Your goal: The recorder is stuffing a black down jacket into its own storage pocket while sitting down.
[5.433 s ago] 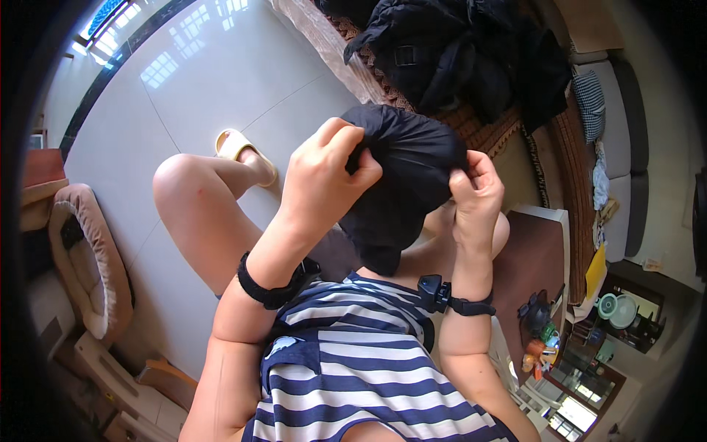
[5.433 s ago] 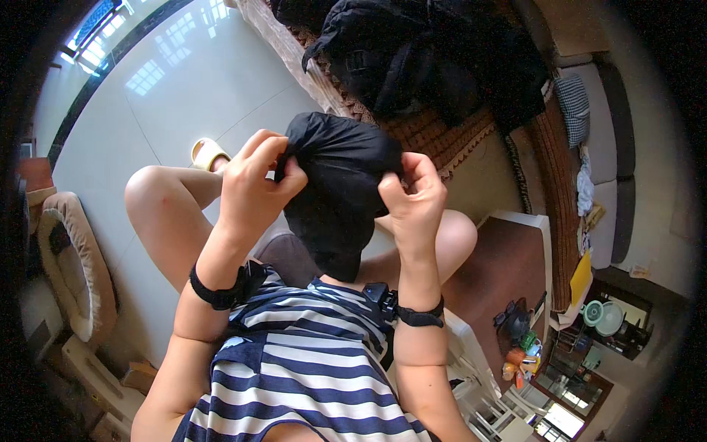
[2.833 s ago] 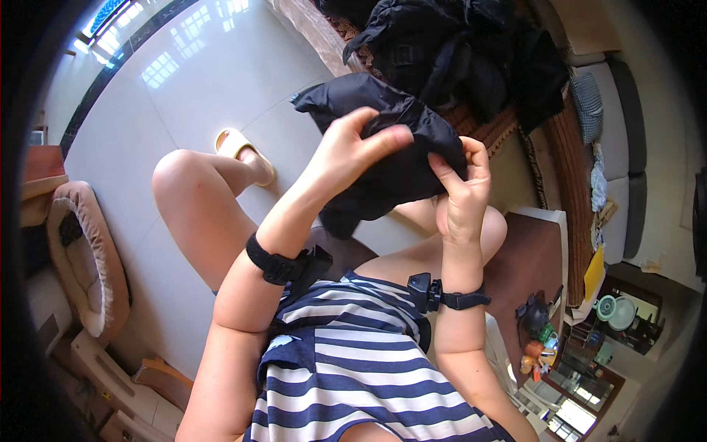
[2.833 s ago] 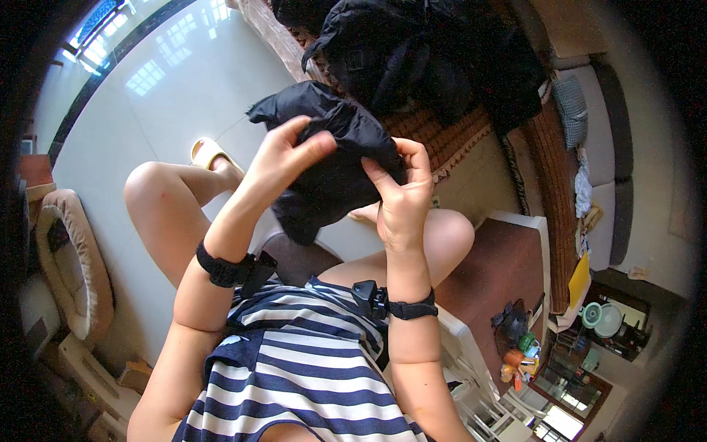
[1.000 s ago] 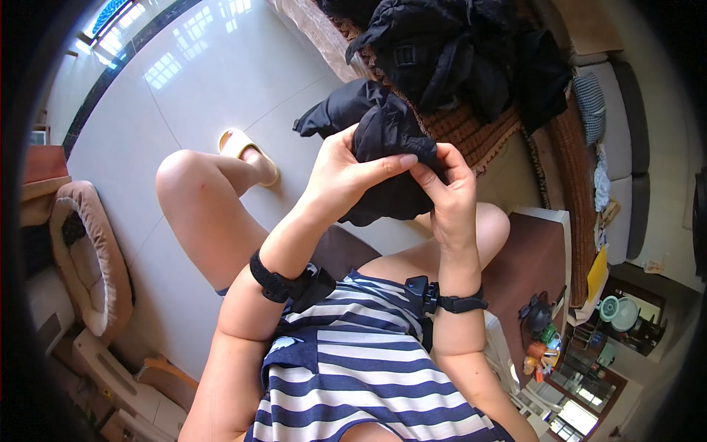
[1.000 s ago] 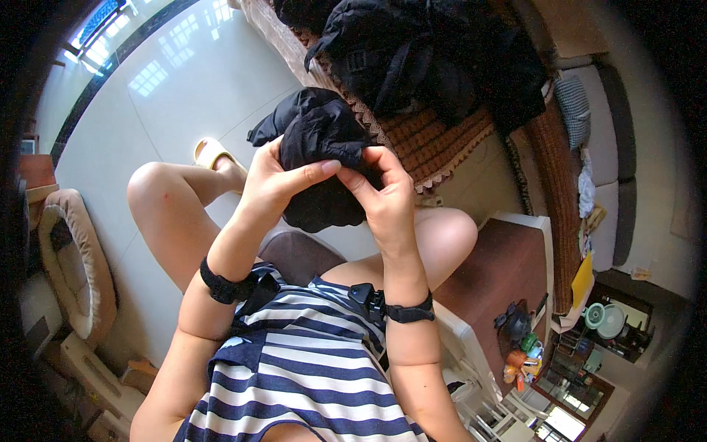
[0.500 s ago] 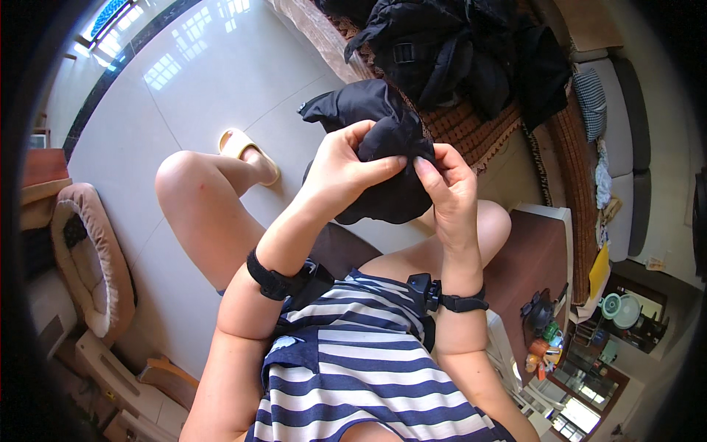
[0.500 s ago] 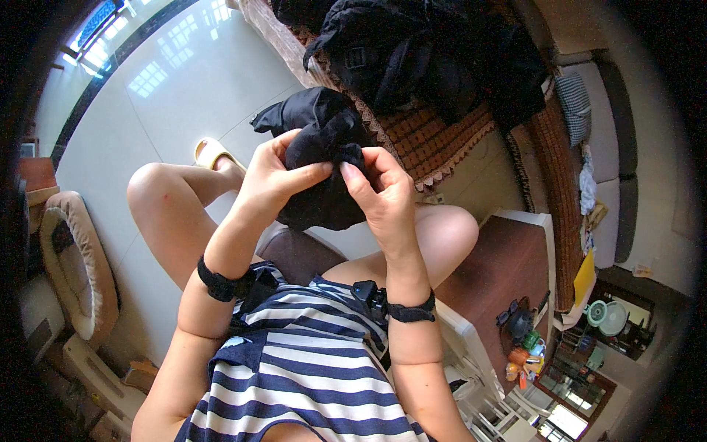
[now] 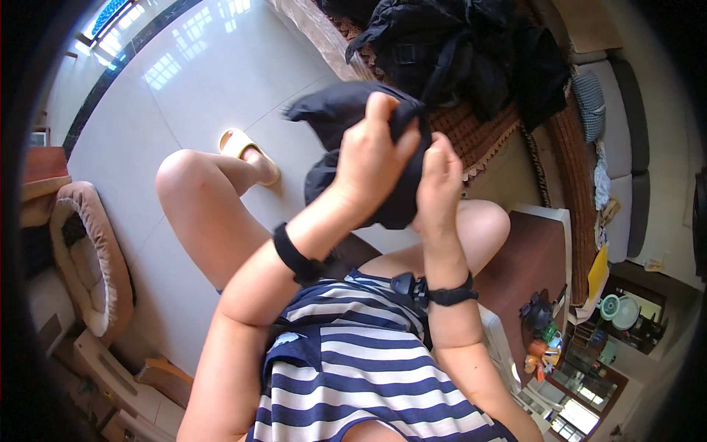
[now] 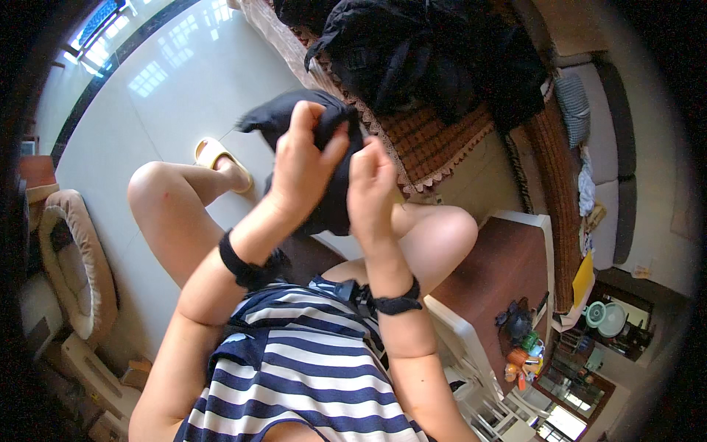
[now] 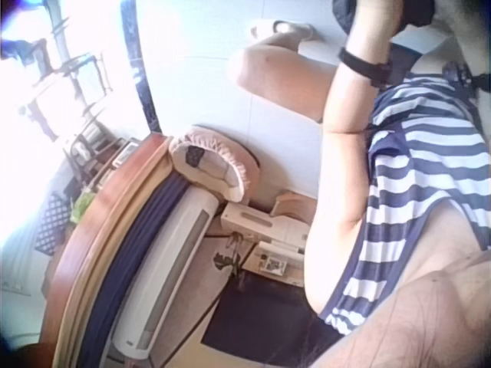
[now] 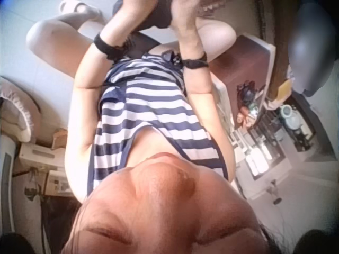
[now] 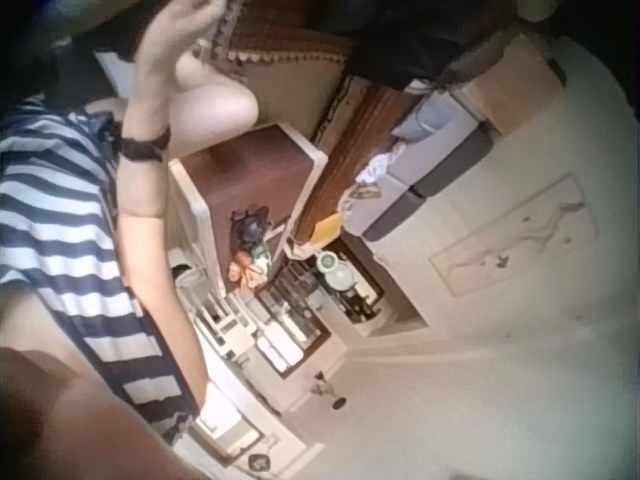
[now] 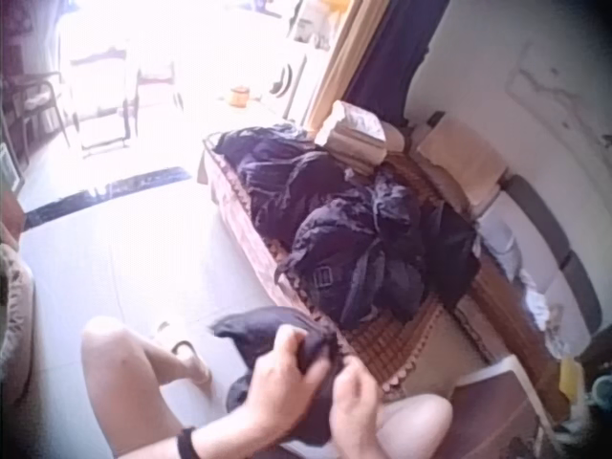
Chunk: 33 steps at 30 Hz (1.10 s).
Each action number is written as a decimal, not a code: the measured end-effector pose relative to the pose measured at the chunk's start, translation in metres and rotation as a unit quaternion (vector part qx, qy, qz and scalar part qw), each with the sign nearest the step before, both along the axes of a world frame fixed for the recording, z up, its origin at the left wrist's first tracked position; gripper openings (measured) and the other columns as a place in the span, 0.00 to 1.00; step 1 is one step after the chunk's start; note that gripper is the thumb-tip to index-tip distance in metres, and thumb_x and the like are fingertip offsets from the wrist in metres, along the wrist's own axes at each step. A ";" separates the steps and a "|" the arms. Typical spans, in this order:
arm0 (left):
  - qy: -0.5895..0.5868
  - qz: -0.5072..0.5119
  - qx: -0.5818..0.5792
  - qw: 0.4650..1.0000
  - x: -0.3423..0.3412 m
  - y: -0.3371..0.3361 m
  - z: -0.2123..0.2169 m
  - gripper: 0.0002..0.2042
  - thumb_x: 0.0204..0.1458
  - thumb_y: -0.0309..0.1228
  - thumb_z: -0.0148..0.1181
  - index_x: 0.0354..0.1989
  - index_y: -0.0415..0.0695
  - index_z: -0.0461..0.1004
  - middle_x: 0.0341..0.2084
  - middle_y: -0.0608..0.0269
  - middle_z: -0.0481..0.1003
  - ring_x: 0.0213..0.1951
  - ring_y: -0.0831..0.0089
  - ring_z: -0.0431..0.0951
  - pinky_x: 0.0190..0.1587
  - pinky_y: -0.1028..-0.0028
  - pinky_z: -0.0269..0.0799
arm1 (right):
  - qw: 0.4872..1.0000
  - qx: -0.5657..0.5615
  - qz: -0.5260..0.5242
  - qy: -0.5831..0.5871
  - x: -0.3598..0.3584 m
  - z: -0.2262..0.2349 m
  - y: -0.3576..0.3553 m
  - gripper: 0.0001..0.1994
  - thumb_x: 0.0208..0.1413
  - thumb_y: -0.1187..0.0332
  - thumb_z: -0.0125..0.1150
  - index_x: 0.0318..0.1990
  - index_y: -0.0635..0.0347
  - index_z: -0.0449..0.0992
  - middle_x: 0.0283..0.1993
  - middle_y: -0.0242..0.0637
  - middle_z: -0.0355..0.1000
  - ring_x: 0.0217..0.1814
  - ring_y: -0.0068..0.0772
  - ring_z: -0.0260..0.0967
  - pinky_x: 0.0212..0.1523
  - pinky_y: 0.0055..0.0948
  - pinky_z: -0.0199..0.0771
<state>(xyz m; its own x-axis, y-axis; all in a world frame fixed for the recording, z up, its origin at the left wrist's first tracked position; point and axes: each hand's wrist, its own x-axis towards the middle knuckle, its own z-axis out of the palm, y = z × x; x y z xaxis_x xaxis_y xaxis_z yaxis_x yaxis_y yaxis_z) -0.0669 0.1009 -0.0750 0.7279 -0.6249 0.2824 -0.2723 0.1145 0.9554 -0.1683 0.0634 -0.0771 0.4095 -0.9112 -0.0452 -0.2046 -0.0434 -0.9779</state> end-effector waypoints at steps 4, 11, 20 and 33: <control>-0.083 -0.041 -0.100 0.991 -0.030 -0.004 0.020 0.15 0.42 0.28 0.63 0.35 0.43 0.63 0.24 0.47 0.71 0.29 0.51 0.75 0.29 0.66 0.70 | 0.980 -0.096 0.027 -0.175 0.004 -0.008 -0.034 0.12 0.61 0.63 0.42 0.30 0.60 0.68 0.28 0.23 0.63 0.29 0.16 0.58 0.31 0.19 0.63; 0.370 -0.015 -0.105 0.923 0.033 -0.009 -0.009 0.14 0.51 0.32 0.57 0.38 0.36 0.63 0.26 0.61 0.72 0.28 0.78 0.73 0.31 0.79 0.70 | 0.971 0.143 0.107 -0.160 -0.024 0.034 -0.014 0.21 0.46 0.61 0.66 0.42 0.64 0.66 0.37 0.32 0.68 0.40 0.19 0.65 0.44 0.20 0.68; 0.240 -0.257 0.064 0.934 0.043 0.020 -0.011 0.18 0.50 0.35 0.60 0.45 0.37 0.68 0.34 0.64 0.72 0.38 0.80 0.70 0.43 0.81 0.65 | 0.994 0.038 0.076 -0.063 -0.023 0.022 -0.004 0.14 0.47 0.70 0.64 0.41 0.66 0.73 0.39 0.34 0.74 0.40 0.24 0.68 0.44 0.22 0.65; 0.437 -0.317 -0.084 0.838 0.036 0.040 0.005 0.18 0.46 0.23 0.57 0.48 0.35 0.66 0.39 0.60 0.73 0.40 0.74 0.74 0.48 0.76 0.67 | 0.996 -0.020 -0.008 -0.083 -0.037 0.043 -0.033 0.08 0.51 0.72 0.60 0.38 0.64 0.74 0.33 0.28 0.72 0.34 0.16 0.64 0.38 0.16 0.63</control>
<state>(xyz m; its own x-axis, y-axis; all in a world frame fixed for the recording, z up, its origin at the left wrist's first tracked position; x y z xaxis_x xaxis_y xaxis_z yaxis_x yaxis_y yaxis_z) -0.0314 0.1413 -0.0696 0.2397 -0.9688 -0.0627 0.6893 0.1243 0.7138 -0.2050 0.0301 -0.0337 0.3928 -0.9177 0.0592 -0.0409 -0.0817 -0.9958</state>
